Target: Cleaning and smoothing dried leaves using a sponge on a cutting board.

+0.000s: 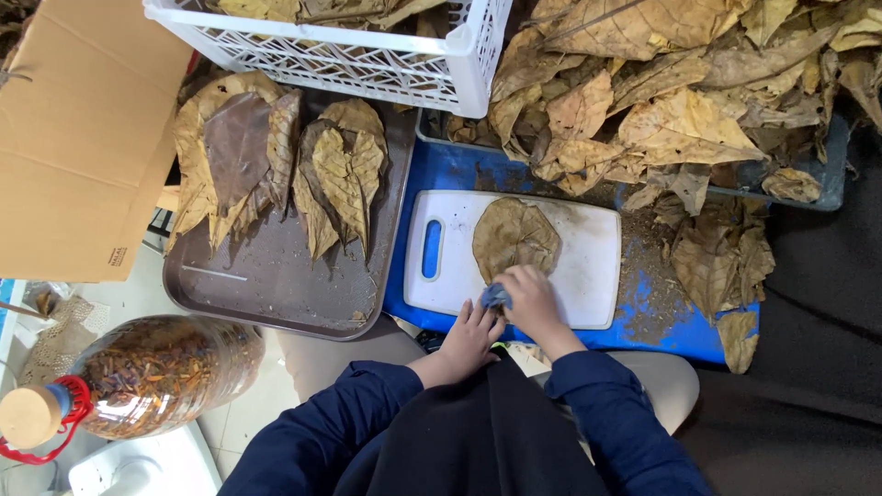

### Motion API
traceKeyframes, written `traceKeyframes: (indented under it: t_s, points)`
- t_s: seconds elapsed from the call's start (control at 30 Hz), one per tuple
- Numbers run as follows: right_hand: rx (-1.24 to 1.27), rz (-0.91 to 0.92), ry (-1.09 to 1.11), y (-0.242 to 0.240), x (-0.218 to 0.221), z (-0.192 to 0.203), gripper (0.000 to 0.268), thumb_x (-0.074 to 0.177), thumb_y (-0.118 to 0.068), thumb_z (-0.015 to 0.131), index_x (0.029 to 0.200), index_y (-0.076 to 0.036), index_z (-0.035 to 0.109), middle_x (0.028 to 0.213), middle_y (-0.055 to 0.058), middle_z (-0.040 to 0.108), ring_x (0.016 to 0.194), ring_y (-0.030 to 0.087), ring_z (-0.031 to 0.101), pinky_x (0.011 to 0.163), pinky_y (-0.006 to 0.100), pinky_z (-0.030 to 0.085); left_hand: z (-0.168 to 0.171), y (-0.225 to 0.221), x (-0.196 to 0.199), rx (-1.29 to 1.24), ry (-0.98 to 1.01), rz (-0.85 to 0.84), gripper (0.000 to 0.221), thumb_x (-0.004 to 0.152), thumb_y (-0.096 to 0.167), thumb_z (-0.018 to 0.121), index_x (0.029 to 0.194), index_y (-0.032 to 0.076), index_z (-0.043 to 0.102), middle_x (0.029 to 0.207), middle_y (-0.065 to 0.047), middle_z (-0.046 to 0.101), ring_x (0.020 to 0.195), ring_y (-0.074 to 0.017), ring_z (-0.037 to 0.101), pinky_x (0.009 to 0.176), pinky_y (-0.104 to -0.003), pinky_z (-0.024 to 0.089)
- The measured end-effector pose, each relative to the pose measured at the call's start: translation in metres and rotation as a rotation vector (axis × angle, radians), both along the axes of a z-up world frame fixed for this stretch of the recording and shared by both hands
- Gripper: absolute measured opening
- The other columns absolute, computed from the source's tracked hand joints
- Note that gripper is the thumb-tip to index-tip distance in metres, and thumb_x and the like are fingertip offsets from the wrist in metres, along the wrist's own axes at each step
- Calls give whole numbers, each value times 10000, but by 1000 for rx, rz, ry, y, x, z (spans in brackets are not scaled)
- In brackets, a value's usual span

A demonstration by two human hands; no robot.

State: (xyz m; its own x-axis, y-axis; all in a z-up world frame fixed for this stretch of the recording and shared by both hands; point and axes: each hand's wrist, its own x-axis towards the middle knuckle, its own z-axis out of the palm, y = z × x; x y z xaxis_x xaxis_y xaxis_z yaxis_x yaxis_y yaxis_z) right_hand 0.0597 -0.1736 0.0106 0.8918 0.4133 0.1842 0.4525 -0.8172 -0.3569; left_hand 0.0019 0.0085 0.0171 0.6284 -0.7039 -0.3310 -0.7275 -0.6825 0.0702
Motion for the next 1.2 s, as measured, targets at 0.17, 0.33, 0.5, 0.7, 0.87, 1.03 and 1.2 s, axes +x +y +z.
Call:
traceKeyframes:
  t_s: [0.17, 0.33, 0.5, 0.7, 0.87, 1.03, 1.2]
  points:
    - [-121, 74, -38, 19, 41, -1, 548, 572, -91, 891, 1085, -133, 705, 1002, 85, 618, 950, 301, 608, 839, 447, 492, 13, -2, 0, 28, -15, -3, 923, 893, 618, 626, 1570, 85, 296, 1604, -255, 294, 1479, -476, 283, 1185, -622, 249]
    - [-175, -6, -225, 34, 76, -11, 396, 669, -88, 808, 1042, -136, 686, 964, 78, 581, 907, 305, 584, 742, 427, 454, 17, -1, 0, 47, -40, -9, 949, 903, 608, 624, 1596, 77, 251, 1654, -272, 197, 1512, -485, 218, 1182, -603, 262]
    - [-18, 106, -34, 21, 48, 22, 469, 625, -59, 859, 1064, -113, 702, 978, 90, 605, 967, 331, 599, 849, 454, 506, 18, -2, 1, 31, 23, 5, 929, 915, 550, 657, 1598, 71, 250, 1643, -277, 222, 1513, -488, 216, 1186, -612, 247]
    - [-101, 214, -12, 13, 19, 44, 527, 606, -95, 898, 1089, -108, 687, 972, 85, 609, 928, 285, 600, 843, 418, 493, -15, -3, -1, 3, 49, -10, 901, 910, 506, 683, 1579, 76, 259, 1578, -259, 321, 1431, -477, 352, 1181, -633, 247]
    - [-60, 53, -335, 56, 77, 15, 48, 888, -126, 666, 935, -135, 666, 873, 77, 530, 827, 302, 558, 705, 426, 425, -4, -8, -1, 71, 32, -7, 884, 938, 464, 680, 1602, 74, 246, 1643, -276, 219, 1504, -498, 232, 1175, -594, 284]
    - [-21, -87, -240, 57, 104, -24, 187, 827, -95, 674, 995, -178, 684, 936, 41, 570, 922, 302, 582, 780, 450, 479, -5, -8, 2, 100, 36, -9, 864, 948, 443, 676, 1607, 81, 251, 1665, -274, 182, 1521, -488, 210, 1181, -562, 286]
    - [-16, -189, 204, 20, 38, -18, 457, 689, -151, 810, 1113, -255, 674, 1046, 9, 596, 1056, 314, 615, 858, 467, 539, 5, -7, 2, 84, 29, -10, 839, 941, 474, 666, 1590, 102, 288, 1626, -259, 266, 1505, -489, 236, 1169, -572, 286]
